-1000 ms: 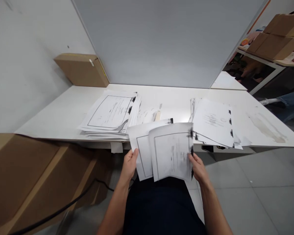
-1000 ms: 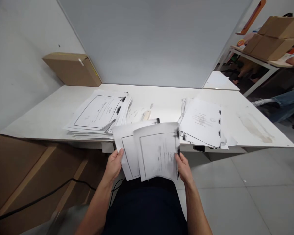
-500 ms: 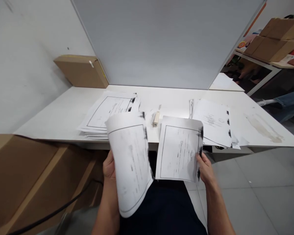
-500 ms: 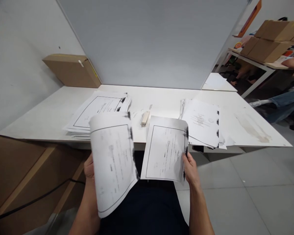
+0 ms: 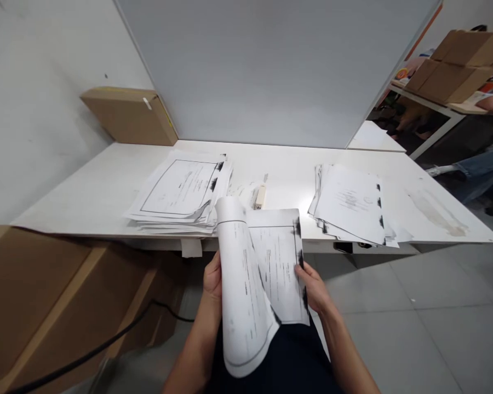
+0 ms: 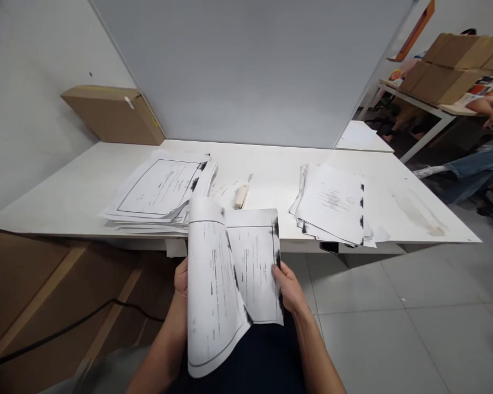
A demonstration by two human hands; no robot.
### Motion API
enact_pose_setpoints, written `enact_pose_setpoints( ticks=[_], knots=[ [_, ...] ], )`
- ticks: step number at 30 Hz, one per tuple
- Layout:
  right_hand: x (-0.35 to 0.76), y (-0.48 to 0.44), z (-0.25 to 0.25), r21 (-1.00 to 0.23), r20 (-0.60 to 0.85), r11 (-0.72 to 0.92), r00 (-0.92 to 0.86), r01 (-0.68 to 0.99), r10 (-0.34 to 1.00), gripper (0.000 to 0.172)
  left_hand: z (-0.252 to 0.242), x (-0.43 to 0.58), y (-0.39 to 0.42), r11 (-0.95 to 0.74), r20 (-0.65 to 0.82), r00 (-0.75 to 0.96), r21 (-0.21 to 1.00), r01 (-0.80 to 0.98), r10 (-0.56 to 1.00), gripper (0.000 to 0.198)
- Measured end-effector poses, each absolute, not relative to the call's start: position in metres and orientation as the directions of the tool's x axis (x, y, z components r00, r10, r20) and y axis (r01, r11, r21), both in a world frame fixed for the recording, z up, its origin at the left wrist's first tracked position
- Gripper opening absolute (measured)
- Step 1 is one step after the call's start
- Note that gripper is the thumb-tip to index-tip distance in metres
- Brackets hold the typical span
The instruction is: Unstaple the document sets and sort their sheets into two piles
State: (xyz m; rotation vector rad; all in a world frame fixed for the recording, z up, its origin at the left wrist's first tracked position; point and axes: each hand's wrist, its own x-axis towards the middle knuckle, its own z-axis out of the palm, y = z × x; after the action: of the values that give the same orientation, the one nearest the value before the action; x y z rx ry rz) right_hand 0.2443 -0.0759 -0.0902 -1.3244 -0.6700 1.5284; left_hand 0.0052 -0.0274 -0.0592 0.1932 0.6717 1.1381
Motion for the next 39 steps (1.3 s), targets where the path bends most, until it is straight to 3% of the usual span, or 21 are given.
enact_pose_setpoints(
  ticks=[2,5,8,10,12,18,20,24,29,34,39],
  knots=[
    [0.237,-0.077,-0.085,-0.852,-0.429,-0.395,0.026,-0.343,0.903,0.032,-0.057,0.007,-0.026,0.375,-0.37,0.191,0.529,-0.761,0.909,0.02],
    [0.237,-0.078,-0.083,-0.811,-0.475,-0.437,0.001,-0.388,0.88,0.032,-0.057,0.003,-0.02,0.269,-0.347,-0.004,0.734,-0.623,0.938,0.028],
    [0.24,-0.08,-0.089,-0.773,-0.547,-0.481,0.051,-0.413,0.836,0.04,-0.069,-0.002,-0.015,0.227,-0.29,-0.222,0.935,-0.272,0.931,0.035],
    [0.241,-0.08,-0.093,-0.765,-0.569,-0.486,0.09,-0.423,0.818,0.042,-0.081,-0.004,-0.016,0.203,-0.211,-0.317,0.977,-0.061,0.925,0.037],
    [0.242,-0.079,-0.093,-0.765,-0.576,-0.494,0.095,-0.414,0.812,0.043,-0.092,-0.004,-0.018,0.211,-0.196,-0.301,0.977,0.017,0.933,0.038],
    [0.251,-0.067,-0.078,-0.813,-0.542,-0.509,0.045,-0.283,0.839,0.061,-0.093,-0.005,-0.02,0.238,-0.239,0.014,0.971,0.027,0.971,0.038],
    [0.254,-0.064,-0.078,-0.836,-0.483,-0.469,-0.024,-0.285,0.876,0.061,-0.088,-0.006,-0.02,0.219,-0.221,0.03,0.973,0.069,0.975,0.034],
    [0.257,-0.06,-0.074,-0.946,-0.282,-0.293,-0.093,-0.138,0.955,0.042,-0.073,0.001,-0.023,0.116,-0.105,-0.115,0.989,0.093,0.988,0.033],
    [0.262,-0.038,-0.025,-0.994,-0.003,-0.011,0.078,0.107,0.997,0.026,-0.024,0.016,-0.011,-0.129,0.114,-0.204,0.99,-0.064,0.972,0.069],
    [0.263,0.002,0.035,-0.935,0.353,0.334,0.234,0.117,0.906,0.023,0.036,0.024,0.025,-0.51,0.464,-0.285,0.852,-0.113,0.839,0.051],
    [0.255,0.034,0.036,-0.876,0.477,0.478,0.264,0.068,0.838,0.023,0.054,0.028,0.045,-0.618,0.578,-0.256,0.778,-0.116,0.775,0.044]
  ],
)
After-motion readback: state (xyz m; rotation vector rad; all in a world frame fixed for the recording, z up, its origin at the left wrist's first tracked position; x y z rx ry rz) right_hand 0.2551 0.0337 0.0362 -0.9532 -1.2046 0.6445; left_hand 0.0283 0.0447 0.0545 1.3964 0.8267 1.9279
